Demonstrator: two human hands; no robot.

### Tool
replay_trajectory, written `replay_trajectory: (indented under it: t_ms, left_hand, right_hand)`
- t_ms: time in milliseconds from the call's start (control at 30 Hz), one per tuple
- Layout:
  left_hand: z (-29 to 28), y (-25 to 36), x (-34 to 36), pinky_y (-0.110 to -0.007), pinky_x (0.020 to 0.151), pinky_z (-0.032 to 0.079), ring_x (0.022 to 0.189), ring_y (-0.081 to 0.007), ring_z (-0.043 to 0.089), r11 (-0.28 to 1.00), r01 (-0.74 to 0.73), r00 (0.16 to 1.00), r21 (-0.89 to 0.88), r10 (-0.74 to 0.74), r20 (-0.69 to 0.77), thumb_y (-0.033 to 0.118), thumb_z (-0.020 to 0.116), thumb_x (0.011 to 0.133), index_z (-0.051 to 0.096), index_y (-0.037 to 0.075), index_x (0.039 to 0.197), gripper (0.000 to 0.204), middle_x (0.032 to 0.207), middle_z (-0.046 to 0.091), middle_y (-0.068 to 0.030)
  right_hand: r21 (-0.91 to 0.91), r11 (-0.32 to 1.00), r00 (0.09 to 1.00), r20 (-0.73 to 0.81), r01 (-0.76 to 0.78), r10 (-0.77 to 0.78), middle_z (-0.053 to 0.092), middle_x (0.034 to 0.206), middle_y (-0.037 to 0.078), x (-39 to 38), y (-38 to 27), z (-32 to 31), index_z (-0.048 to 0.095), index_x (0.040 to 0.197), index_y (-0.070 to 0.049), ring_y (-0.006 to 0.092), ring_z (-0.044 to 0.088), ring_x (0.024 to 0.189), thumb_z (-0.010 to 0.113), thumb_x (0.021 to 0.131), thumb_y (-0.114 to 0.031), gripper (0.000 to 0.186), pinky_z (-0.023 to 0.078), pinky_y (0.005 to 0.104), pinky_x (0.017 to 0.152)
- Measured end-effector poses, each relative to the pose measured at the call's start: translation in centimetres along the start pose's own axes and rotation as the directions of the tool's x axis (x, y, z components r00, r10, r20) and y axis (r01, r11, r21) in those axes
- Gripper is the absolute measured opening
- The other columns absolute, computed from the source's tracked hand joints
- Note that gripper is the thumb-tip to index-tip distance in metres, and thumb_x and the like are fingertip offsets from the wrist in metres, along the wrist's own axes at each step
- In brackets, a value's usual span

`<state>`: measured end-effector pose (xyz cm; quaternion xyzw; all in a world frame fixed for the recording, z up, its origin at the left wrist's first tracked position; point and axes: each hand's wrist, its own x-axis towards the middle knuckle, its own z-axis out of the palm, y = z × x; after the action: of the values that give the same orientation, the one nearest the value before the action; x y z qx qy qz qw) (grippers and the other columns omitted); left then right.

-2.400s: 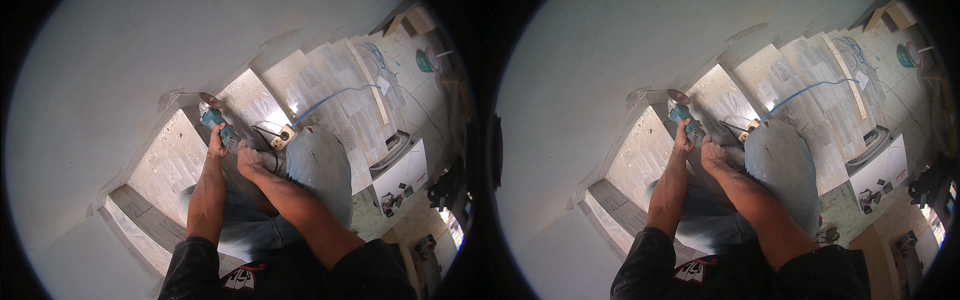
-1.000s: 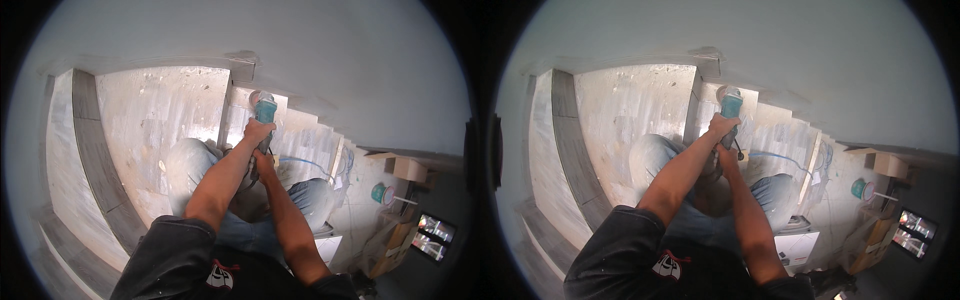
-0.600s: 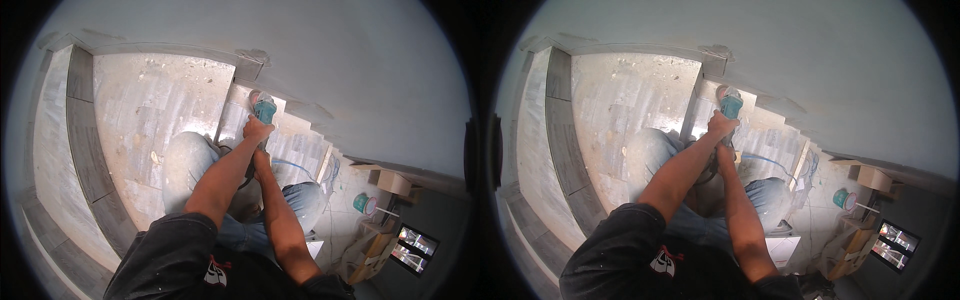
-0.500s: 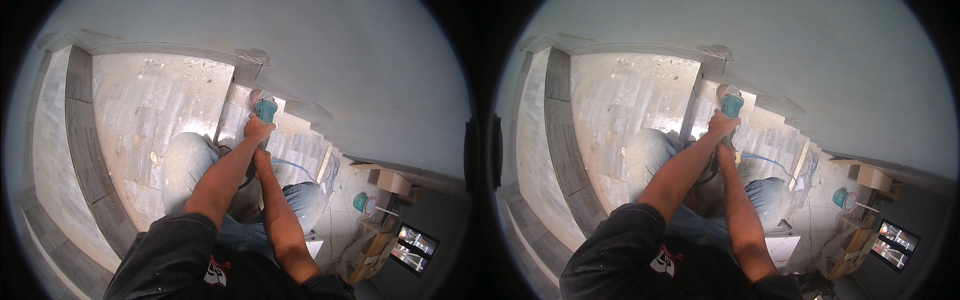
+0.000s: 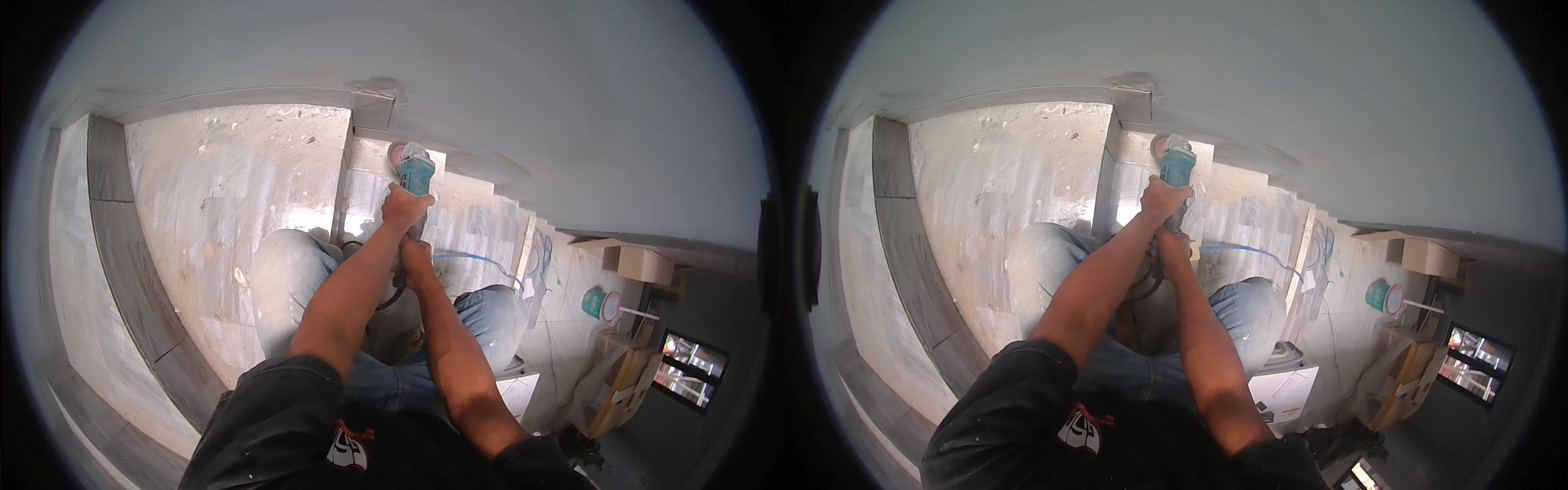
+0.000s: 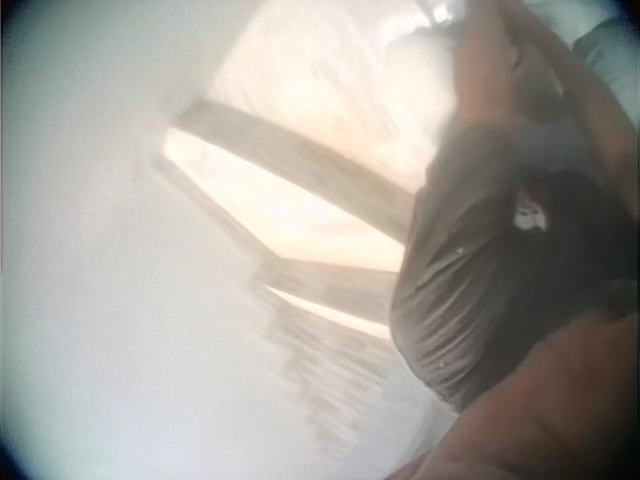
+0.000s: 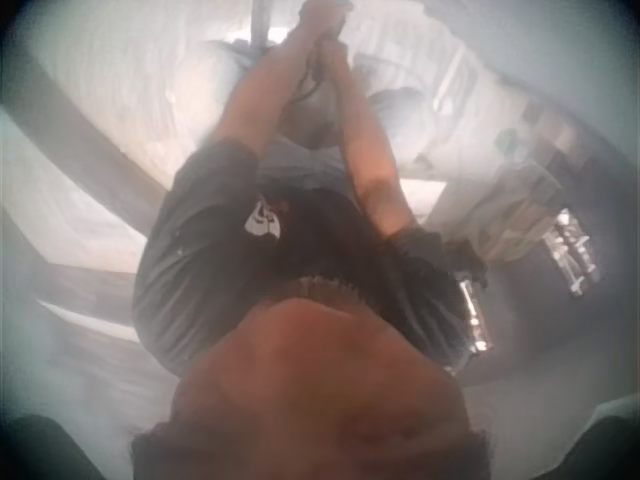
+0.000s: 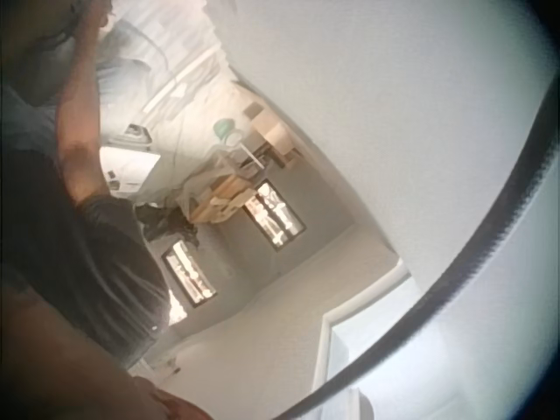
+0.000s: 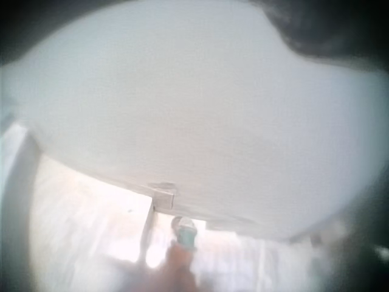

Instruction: The person uses an angle grinder to smooth or cut the edges of tiles on a staircase.

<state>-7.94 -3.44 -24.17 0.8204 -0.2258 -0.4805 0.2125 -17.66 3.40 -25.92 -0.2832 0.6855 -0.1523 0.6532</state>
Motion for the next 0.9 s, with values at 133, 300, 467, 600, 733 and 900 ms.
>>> replay_trajectory:
  t_ms: [133, 300, 467, 600, 733, 900]
  left_hand:
    - [-0.2, -0.2, 0.2, -0.041, 0.1, 0.047, 0.116, -0.0388, 0.059, 1.0, -0.021, 1.0, 0.005, 0.02, 0.012, 0.048, 0.078, 0.062, 0.041, -0.008, 0.127, 0.093, 0.122, 0.059, -0.0269]
    - [-0.3, -0.1, 0.7, -0.039, 0.101, 0.046, 0.117, -0.0384, 0.058, 0.999, -0.032, 0.999, -0.032, 0.033, 0.035, 0.047, 0.078, 0.061, 0.041, -0.009, 0.127, 0.094, 0.124, 0.058, -0.027]
    - [-0.4, -0.2, 0.9, -0.039, 0.102, 0.045, 0.119, -0.0371, 0.057, 0.998, -0.028, 0.999, -0.054, 0.03, 0.04, 0.046, 0.078, 0.06, 0.04, -0.009, 0.13, 0.097, 0.125, 0.058, -0.0263]
    - [0.0, -1.5, 1.5, -0.038, 0.101, 0.045, 0.118, -0.0366, 0.058, 0.993, -0.047, 0.999, -0.105, 0.048, 0.012, 0.047, 0.078, 0.059, 0.041, -0.01, 0.13, 0.098, 0.125, 0.058, -0.0262]
    - [0.0, -2.4, 2.1, -0.038, 0.1, 0.046, 0.116, -0.0373, 0.059, 0.988, -0.056, 0.998, -0.143, 0.057, 0.005, 0.048, 0.078, 0.059, 0.042, -0.011, 0.129, 0.098, 0.123, 0.06, -0.0263]
    - [0.6, -2.7, 2.1, -0.038, 0.099, 0.047, 0.114, -0.0376, 0.06, 0.984, -0.084, 0.996, -0.156, 0.087, 0.016, 0.048, 0.078, 0.059, 0.043, -0.011, 0.128, 0.096, 0.121, 0.06, -0.0271]
  right_hand:
    - [0.055, 0.998, 0.997, 0.071, -0.024, 0.02, 0.061, 0.085, 0.011, -0.7, -0.8, 0.1, 0.06, 0.1, 0.007, 0.0214, 0.058, 0.064, 0.066, 0.086, -0.024, 0.035, 0.048, 0.0377, 0.049]
    - [0.04, 0.999, 1.0, 0.02, -0.025, 0.024, 0.065, 0.093, 0.018, -0.4, -1.1, 0.5, 0.061, 0.106, 0.014, 0.024, 0.061, 0.074, 0.07, 0.078, -0.029, 0.052, 0.048, 0.0396, 0.061]
    - [-0.056, 0.998, 1.0, 0.003, 0.007, -0.007, 0.065, 0.089, 0.017, 0.5, -0.8, 0.5, 0.061, 0.106, 0.013, 0.0246, 0.061, 0.07, 0.07, 0.08, -0.031, 0.052, 0.049, 0.0399, 0.058]
    - [-0.166, 0.985, 0.999, 0.008, 0.034, -0.034, 0.065, 0.097, 0.019, -1.7, -2.1, 0.9, 0.06, 0.11, 0.014, 0.027, 0.064, 0.079, 0.069, 0.081, -0.034, 0.056, 0.052, 0.0417, 0.064]
    - [-0.241, 0.97, 1.0, 0.02, 0.02, -0.015, 0.067, 0.102, 0.022, -2.7, -2.9, 1.3, 0.061, 0.114, 0.013, 0.0286, 0.065, 0.086, 0.07, 0.078, -0.039, 0.063, 0.051, 0.0418, 0.074]
    - [-0.339, 0.936, 0.99, -0.065, 0.098, -0.127, 0.069, 0.102, 0.02, -0.1, -0.1, 1.0, 0.064, 0.115, 0.005, 0.0292, 0.065, 0.09, 0.069, 0.078, -0.041, 0.059, 0.051, 0.0417, 0.077]
